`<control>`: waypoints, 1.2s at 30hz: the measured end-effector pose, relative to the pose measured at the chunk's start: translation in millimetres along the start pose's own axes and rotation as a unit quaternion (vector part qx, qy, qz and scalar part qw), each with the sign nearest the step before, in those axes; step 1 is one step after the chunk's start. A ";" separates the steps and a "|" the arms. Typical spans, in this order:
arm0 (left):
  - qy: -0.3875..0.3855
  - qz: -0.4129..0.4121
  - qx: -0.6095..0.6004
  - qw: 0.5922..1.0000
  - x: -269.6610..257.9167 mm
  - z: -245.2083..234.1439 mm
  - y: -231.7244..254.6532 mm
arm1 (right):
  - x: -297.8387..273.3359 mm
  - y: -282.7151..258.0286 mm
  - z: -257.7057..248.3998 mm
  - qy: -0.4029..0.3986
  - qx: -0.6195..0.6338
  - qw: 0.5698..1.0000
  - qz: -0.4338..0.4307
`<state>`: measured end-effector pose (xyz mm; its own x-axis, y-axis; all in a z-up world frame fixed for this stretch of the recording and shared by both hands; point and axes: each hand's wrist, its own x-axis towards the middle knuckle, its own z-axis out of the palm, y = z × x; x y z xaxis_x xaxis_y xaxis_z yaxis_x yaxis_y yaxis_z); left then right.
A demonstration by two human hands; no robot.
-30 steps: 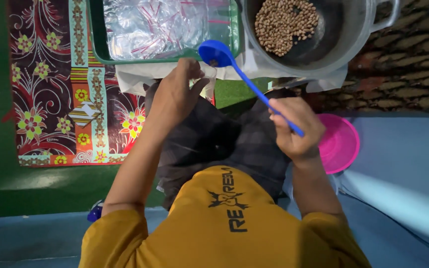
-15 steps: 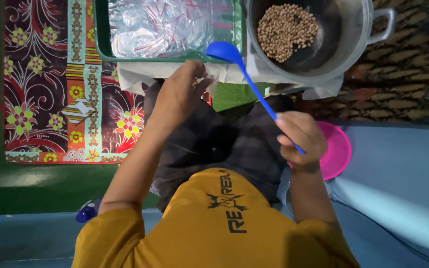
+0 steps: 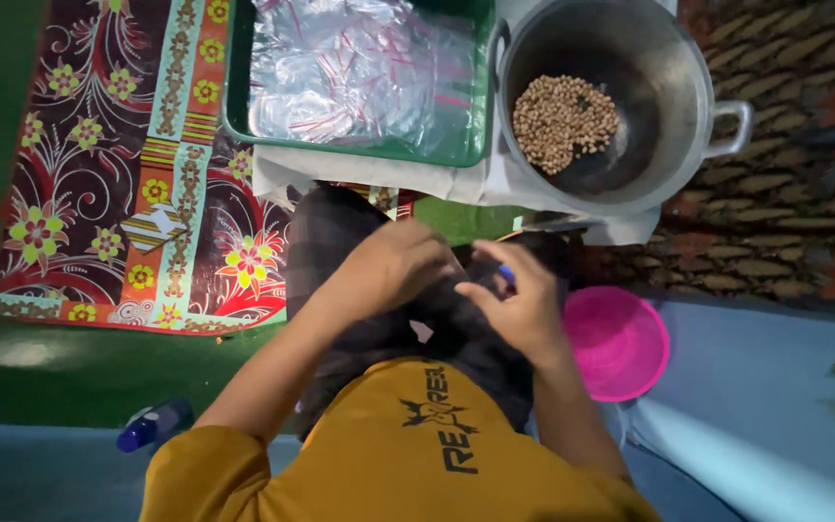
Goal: Packaging small brown beans into individual plastic bags using a spoon.
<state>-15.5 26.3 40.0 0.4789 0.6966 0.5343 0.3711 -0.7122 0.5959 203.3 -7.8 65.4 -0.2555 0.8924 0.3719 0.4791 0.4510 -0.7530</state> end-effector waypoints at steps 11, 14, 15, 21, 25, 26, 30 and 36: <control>-0.012 -0.078 -0.118 0.990 -12.5 -14.7 7.5 | -8.6 28.5 16.0 -0.045 -0.019 0.998 0.045; -0.016 -0.089 -0.115 0.989 -16.0 -11.4 2.7 | -7.1 29.9 18.2 -0.047 -0.021 0.998 0.032; -0.023 -0.091 -0.116 0.989 -18.3 -8.0 0.3 | -7.9 30.9 18.2 -0.034 -0.026 0.999 0.028; -0.019 -0.090 -0.098 0.991 -26.9 8.1 -14.0 | -3.4 17.3 23.1 -0.032 -0.037 0.999 0.010; -0.018 -0.096 -0.112 0.989 -35.0 19.4 -18.9 | -6.1 14.8 30.0 -0.035 -0.041 0.999 0.004; -0.028 -0.109 -0.125 0.986 -36.5 21.6 -20.6 | -6.4 13.1 31.6 -0.037 -0.041 0.998 0.009; -0.048 -0.125 -0.121 0.984 -37.5 14.7 -20.9 | -4.2 12.2 36.2 -0.037 -0.051 0.998 0.021; -0.070 -0.138 -0.128 0.980 -39.4 6.7 -28.0 | -6.8 36.9 37.8 -0.072 -0.022 0.993 0.096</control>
<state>-39.4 18.2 -1.8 0.4988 0.8284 0.2548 0.2994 -0.4406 0.8463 190.9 2.2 14.5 -0.2724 0.9519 0.1404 0.5661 0.2765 -0.7766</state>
